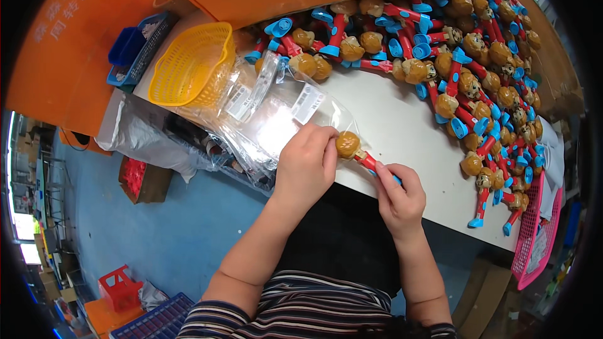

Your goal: Packaging small plastic toy characters into individual plastic bags.

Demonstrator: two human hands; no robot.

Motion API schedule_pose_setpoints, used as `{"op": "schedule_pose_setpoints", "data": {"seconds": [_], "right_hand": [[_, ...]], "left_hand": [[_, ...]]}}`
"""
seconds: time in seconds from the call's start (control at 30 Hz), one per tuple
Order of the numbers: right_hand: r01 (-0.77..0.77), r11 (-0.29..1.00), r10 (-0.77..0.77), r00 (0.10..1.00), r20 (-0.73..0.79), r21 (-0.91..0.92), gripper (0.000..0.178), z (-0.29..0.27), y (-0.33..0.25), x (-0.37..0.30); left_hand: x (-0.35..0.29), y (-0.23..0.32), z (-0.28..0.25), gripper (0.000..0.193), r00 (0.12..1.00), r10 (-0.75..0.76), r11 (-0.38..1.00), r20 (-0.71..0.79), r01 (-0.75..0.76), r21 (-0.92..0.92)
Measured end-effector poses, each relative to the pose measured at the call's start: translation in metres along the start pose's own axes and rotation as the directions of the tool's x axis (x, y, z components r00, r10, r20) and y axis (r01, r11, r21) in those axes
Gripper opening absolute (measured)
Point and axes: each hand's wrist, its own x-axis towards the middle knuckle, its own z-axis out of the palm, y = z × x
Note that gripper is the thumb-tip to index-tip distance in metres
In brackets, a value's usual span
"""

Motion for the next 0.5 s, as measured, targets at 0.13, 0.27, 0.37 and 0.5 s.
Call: {"op": "schedule_pose_setpoints", "data": {"seconds": [0.13, 0.27, 0.37, 0.5], "right_hand": [[0.139, 0.985, -0.138, 0.990, 0.017, -0.103, 0.036, -0.001, 0.004, -0.001], [-0.218, 0.961, 0.229, 0.972, -0.049, 0.168, 0.029, -0.001, 0.004, -0.006], [-0.546, 0.748, 0.510, 0.836, 0.200, 0.376, 0.026, -0.005, 0.009, -0.010], [-0.708, 0.485, 0.645, 0.686, 0.337, 0.514, 0.027, -0.007, -0.010, 0.001]], "left_hand": [[0.001, 0.002, 0.002, 0.013, 0.997, 0.066, 0.998, 0.038, -0.066, 0.001], [0.003, 0.007, -0.001, 0.013, 0.992, 0.113, 0.984, 0.048, -0.118, 0.133], [-0.002, 0.005, 0.004, 0.012, 0.997, 0.082, 0.990, 0.009, -0.082, 0.117], [-0.007, 0.002, 0.011, 0.014, 0.996, 0.084, 0.987, -0.020, -0.081, 0.142]]}}
